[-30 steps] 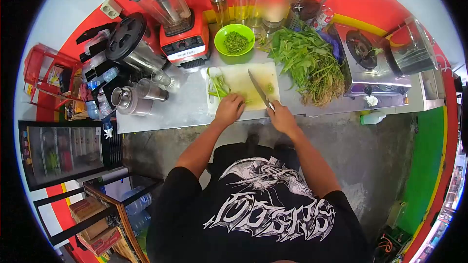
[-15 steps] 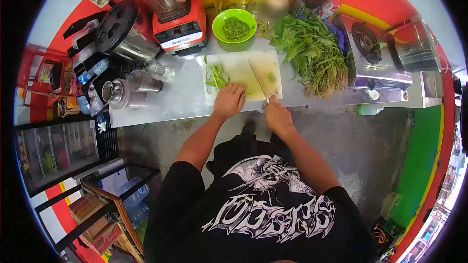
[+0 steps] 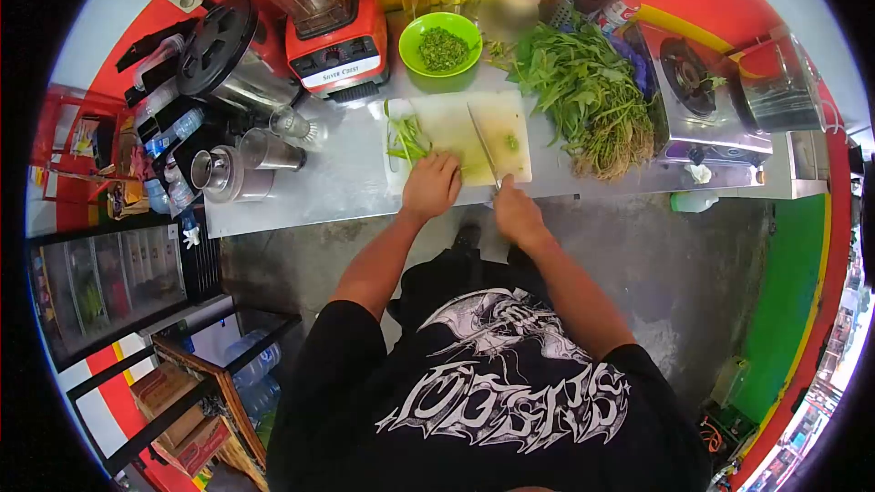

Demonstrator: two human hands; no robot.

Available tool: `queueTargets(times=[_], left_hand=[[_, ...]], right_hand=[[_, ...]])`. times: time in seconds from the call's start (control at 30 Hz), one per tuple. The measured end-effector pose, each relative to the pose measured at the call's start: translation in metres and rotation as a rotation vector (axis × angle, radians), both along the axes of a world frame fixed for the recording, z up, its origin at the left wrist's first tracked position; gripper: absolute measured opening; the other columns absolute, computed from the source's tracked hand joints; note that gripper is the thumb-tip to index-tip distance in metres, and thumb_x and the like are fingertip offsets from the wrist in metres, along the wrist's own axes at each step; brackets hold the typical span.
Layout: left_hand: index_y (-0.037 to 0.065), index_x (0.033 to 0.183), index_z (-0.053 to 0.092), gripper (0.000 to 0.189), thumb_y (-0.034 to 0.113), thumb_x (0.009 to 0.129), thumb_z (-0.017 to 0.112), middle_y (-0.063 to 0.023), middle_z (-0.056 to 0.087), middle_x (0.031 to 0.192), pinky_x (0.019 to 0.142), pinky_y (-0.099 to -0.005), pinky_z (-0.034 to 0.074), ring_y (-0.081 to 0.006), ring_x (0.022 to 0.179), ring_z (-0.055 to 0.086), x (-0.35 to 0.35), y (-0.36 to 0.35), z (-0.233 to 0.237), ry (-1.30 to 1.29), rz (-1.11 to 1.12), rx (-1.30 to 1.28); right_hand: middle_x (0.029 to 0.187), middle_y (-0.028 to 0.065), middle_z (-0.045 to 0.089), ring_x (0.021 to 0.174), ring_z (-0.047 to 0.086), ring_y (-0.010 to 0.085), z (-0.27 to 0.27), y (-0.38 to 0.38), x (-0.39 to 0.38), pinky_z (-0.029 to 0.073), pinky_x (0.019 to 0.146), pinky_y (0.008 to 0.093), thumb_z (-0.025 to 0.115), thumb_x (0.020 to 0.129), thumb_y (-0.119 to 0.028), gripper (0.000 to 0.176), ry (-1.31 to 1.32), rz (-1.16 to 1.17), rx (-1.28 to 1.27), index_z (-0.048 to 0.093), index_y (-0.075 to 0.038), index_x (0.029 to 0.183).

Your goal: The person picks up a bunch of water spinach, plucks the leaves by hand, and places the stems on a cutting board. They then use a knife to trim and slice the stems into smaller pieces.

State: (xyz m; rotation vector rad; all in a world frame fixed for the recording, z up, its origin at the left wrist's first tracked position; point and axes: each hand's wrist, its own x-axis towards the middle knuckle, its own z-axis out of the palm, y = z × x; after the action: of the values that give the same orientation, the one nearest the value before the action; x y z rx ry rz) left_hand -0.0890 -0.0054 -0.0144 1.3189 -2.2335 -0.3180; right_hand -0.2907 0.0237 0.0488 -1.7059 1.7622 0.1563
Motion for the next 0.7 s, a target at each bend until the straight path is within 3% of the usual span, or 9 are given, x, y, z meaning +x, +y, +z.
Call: queueTargets(times=[0.17,0.37,0.43,0.7], left_hand=[[0.005,0.101,0.058,0.017,0.016,0.088,0.062,-0.0144,0.059,0.095,0.082,-0.0471,0.046,-0.0360,0.093,0.056,-0.001,0.000,0.002,-0.004,-0.001,0.011],[0.005,0.101,0.057,0.018,0.016,0.087,0.062,-0.0142,0.057,0.094,0.082,-0.0472,0.046,-0.0359,0.092,0.056,-0.003,0.002,0.001,0.014,0.004,-0.037],[0.005,0.101,0.057,0.018,0.016,0.088,0.061,-0.0147,0.057,0.094,0.082,-0.0472,0.045,-0.0363,0.092,0.056,-0.003,0.003,-0.002,-0.020,0.024,-0.001],[0.005,0.103,0.058,0.019,0.017,0.089,0.061,-0.0139,0.059,0.098,0.083,-0.0461,0.046,-0.0343,0.095,0.057,-0.006,0.004,-0.003,-0.067,0.061,-0.038]], right_hand=[[0.110,0.0339,0.067,0.104,0.066,0.0499,-0.018,-0.010,0.004,0.052,0.091,0.0546,0.049,0.094,-0.007,0.037,0.036,-0.013,-0.010,0.042,0.006,0.127],[0.101,0.0357,0.067,0.100,0.066,0.0525,-0.014,0.000,-0.002,0.051,0.087,0.0589,0.047,0.094,-0.011,0.031,-0.055,0.016,-0.086,0.044,0.004,0.120],[0.109,0.0339,0.067,0.102,0.067,0.0496,-0.010,0.006,0.000,0.053,0.089,0.0565,0.056,0.089,-0.006,0.046,-0.006,-0.009,-0.022,0.040,0.005,0.130],[0.109,0.0318,0.068,0.103,0.068,0.0484,-0.017,0.002,-0.014,0.053,0.090,0.0563,0.052,0.091,-0.009,0.033,-0.004,-0.027,-0.053,0.050,0.002,0.122]])
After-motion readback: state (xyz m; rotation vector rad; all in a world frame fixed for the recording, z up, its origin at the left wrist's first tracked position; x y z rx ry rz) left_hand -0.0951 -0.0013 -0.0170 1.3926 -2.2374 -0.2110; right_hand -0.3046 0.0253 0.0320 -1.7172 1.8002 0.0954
